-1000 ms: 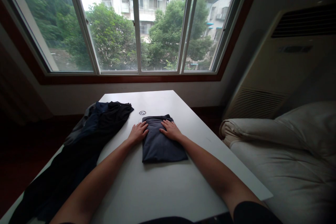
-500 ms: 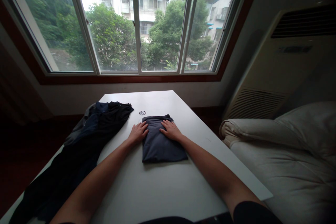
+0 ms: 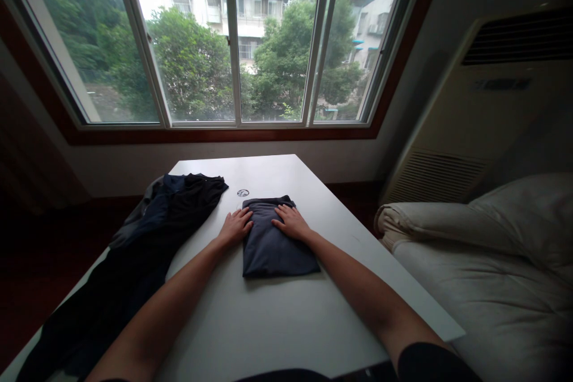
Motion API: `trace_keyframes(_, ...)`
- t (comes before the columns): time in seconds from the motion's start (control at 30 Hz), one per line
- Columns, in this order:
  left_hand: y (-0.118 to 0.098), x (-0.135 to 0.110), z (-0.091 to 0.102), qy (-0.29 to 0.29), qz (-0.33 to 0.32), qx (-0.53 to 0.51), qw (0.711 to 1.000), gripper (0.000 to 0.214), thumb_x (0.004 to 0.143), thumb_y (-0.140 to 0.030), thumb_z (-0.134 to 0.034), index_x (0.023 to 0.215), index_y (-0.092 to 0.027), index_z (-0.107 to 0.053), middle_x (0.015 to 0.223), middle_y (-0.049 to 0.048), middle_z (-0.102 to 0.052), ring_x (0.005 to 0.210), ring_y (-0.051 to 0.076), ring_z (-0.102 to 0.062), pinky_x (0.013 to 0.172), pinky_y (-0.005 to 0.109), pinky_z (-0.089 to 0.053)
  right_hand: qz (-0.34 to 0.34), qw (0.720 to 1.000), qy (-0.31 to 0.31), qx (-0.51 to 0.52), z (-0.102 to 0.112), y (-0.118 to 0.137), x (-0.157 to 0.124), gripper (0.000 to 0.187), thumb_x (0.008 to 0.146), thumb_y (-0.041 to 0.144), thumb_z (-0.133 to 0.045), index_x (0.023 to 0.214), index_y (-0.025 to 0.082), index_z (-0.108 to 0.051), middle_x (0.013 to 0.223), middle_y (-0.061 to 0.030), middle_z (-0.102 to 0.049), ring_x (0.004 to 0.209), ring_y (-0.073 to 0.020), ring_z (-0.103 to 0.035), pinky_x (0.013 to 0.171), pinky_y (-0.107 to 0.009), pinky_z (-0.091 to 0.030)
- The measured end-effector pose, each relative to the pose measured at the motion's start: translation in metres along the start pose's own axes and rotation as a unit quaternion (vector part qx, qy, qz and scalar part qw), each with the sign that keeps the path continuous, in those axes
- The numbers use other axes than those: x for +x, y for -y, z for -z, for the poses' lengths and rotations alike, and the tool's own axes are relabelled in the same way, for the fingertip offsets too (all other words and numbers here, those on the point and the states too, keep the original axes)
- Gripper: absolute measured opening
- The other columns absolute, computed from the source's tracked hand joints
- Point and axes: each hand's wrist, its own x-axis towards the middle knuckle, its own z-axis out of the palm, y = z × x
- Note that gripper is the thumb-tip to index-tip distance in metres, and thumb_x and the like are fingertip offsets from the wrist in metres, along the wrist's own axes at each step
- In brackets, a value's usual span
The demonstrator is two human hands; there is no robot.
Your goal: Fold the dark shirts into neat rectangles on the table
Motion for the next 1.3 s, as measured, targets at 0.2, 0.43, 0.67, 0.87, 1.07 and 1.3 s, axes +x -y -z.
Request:
trace_keyframes(0.2,0.0008,-0.0001,-0.0005,-0.002,-0.001,-0.001,1.000,0.052,0.107,-0.049,-0.040,0.156,-0.033,-0.049,0.171,0.0034,-0.034,0.154,0.034,-0.034,0.124,0.059,-0.026,-0.001,1.000,0.001,0.001,-0.0008,-0.0004,0.0005,0.075,0.104,0.067,-0.037,0.164,0.023,-0.040,0.171,-0.0074,-0.031,0.160,-0.0277,-0.022,0.131,-0.046,-0.012)
trace_keyframes(0.43,0.0014,0.0001,-0.0012,-0.004,-0.006,-0.002,1.000,0.052,0.108,-0.049,-0.040,0.156,-0.032,-0.050,0.171,0.0038,-0.035,0.154,0.033,-0.034,0.124,0.058,-0.027,-0.001,1.000,0.000,0.003,-0.0006,-0.0005,0.0002,0.075,0.104,0.067,-0.037,0.164,0.022,-0.040,0.171,-0.0075,-0.031,0.160,-0.0268,-0.022,0.131,-0.046,-0.011)
trace_keyframes(0.67,0.0027,0.0006,-0.0023,-0.005,-0.006,-0.006,1.000,0.052,0.107,-0.049,-0.041,0.157,-0.033,-0.049,0.171,0.0038,-0.035,0.154,0.034,-0.034,0.125,0.058,-0.026,0.000,1.000,-0.002,0.000,-0.0004,-0.0006,0.0002,0.075,0.104,0.068,-0.036,0.164,0.022,-0.040,0.171,-0.0076,-0.032,0.160,-0.0274,-0.022,0.131,-0.046,-0.011)
trace_keyframes(0.87,0.0023,0.0004,-0.0025,-0.005,-0.008,-0.003,1.000,0.053,0.107,-0.048,-0.041,0.157,-0.031,-0.049,0.171,0.0041,-0.035,0.154,0.034,-0.034,0.124,0.060,-0.027,0.005,1.000,-0.008,-0.002,-0.0027,-0.0021,0.0005,0.074,0.105,0.067,-0.037,0.163,0.021,-0.041,0.171,-0.0081,-0.032,0.160,-0.0276,-0.023,0.131,-0.046,-0.012)
trace_keyframes(1.07,0.0030,0.0009,-0.0042,-0.007,-0.008,-0.002,1.000,0.053,0.107,-0.049,-0.041,0.157,-0.031,-0.049,0.171,0.0039,-0.035,0.154,0.034,-0.035,0.124,0.058,-0.028,0.009,1.000,-0.013,0.000,-0.0030,-0.0021,-0.0003,0.075,0.105,0.068,-0.037,0.163,0.021,-0.041,0.171,-0.0084,-0.033,0.160,-0.0286,-0.024,0.131,-0.046,-0.013)
trace_keyframes(1.3,0.0041,0.0018,-0.0055,-0.005,-0.005,0.001,1.000,0.053,0.107,-0.049,-0.041,0.157,-0.032,-0.049,0.171,0.0036,-0.035,0.154,0.035,-0.035,0.124,0.059,-0.027,0.008,1.000,-0.010,-0.001,-0.0024,-0.0018,-0.0003,0.075,0.104,0.068,-0.036,0.163,0.021,-0.042,0.171,-0.0081,-0.033,0.160,-0.0288,-0.023,0.131,-0.047,-0.013)
